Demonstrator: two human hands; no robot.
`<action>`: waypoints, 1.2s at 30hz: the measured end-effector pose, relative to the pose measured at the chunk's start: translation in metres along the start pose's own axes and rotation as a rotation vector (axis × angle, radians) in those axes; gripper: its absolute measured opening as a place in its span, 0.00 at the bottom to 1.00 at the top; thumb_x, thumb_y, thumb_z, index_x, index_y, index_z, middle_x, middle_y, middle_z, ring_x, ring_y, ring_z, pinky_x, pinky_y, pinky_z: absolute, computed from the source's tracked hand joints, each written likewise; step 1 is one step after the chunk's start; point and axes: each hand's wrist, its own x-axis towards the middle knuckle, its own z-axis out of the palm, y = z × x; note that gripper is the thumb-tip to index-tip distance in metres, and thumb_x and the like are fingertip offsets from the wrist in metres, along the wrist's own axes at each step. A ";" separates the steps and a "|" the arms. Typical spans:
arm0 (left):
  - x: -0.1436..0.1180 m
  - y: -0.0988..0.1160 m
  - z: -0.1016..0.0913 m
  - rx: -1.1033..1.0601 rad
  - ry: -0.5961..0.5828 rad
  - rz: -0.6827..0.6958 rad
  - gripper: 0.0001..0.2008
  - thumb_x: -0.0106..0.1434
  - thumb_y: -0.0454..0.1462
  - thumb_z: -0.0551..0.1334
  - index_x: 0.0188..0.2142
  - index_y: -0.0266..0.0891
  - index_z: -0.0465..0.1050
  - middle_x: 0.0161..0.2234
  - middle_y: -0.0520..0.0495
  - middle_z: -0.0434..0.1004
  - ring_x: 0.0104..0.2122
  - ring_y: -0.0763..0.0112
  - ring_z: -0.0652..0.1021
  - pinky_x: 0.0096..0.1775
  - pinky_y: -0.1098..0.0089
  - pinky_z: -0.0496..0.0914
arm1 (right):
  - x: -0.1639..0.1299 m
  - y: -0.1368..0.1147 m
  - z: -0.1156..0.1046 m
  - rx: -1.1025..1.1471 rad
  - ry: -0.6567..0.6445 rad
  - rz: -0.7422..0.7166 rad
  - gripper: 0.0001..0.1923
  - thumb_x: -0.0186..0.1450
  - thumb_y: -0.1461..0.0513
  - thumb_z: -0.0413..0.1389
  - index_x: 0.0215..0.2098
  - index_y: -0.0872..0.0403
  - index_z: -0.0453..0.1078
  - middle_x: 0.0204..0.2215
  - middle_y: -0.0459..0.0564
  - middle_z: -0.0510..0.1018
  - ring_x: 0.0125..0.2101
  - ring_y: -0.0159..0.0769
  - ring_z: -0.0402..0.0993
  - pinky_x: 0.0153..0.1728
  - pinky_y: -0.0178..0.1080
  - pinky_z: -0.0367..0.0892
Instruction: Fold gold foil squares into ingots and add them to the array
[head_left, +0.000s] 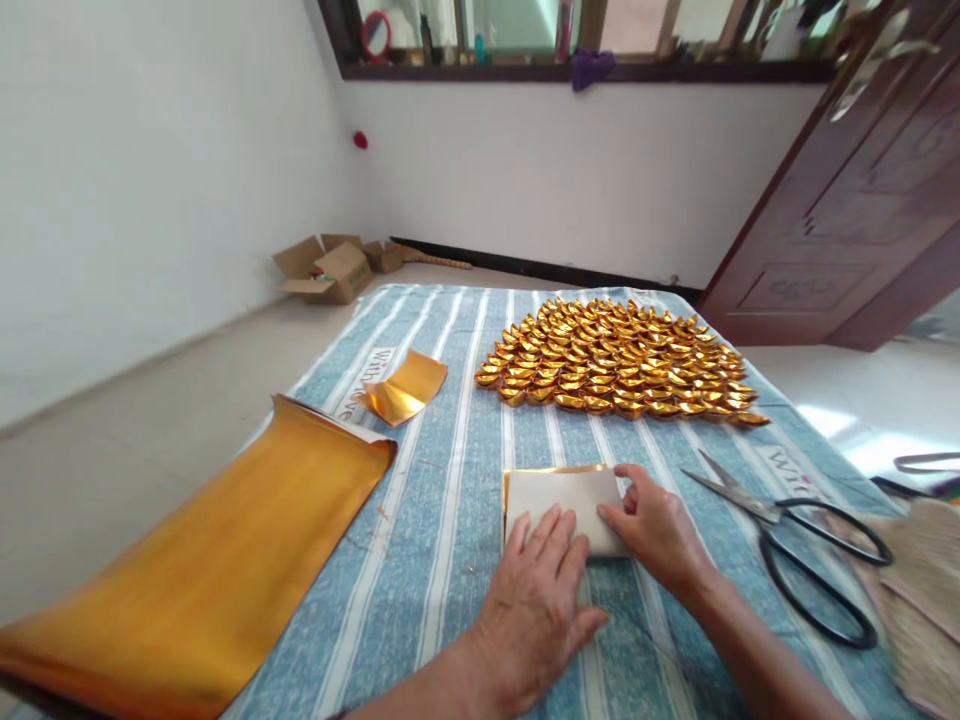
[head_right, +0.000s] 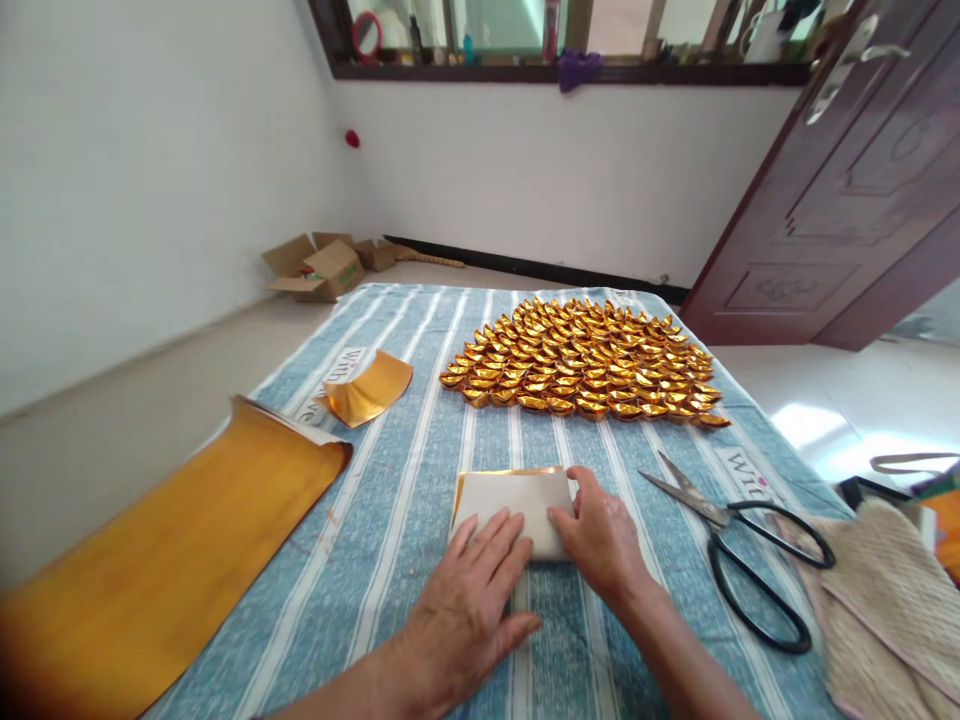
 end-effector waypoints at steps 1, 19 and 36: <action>0.000 -0.001 0.002 0.000 -0.018 -0.007 0.27 0.66 0.51 0.54 0.56 0.34 0.64 0.60 0.35 0.62 0.60 0.50 0.63 0.56 0.44 0.62 | -0.001 0.000 0.001 -0.011 0.017 0.000 0.22 0.57 0.58 0.54 0.49 0.53 0.63 0.18 0.38 0.67 0.22 0.35 0.68 0.26 0.35 0.57; -0.003 -0.006 0.015 0.059 0.041 -0.037 0.30 0.59 0.50 0.62 0.56 0.35 0.65 0.59 0.31 0.63 0.58 0.42 0.65 0.50 0.43 0.67 | -0.009 0.005 0.019 -0.295 0.235 -0.212 0.11 0.63 0.55 0.51 0.39 0.51 0.70 0.29 0.46 0.76 0.25 0.36 0.73 0.26 0.36 0.59; -0.002 -0.009 0.018 0.060 0.021 -0.043 0.33 0.57 0.49 0.65 0.58 0.37 0.62 0.61 0.31 0.59 0.60 0.41 0.60 0.52 0.43 0.65 | -0.009 0.003 0.016 -0.375 0.235 -0.235 0.11 0.65 0.55 0.50 0.36 0.50 0.72 0.28 0.47 0.75 0.25 0.35 0.72 0.24 0.35 0.57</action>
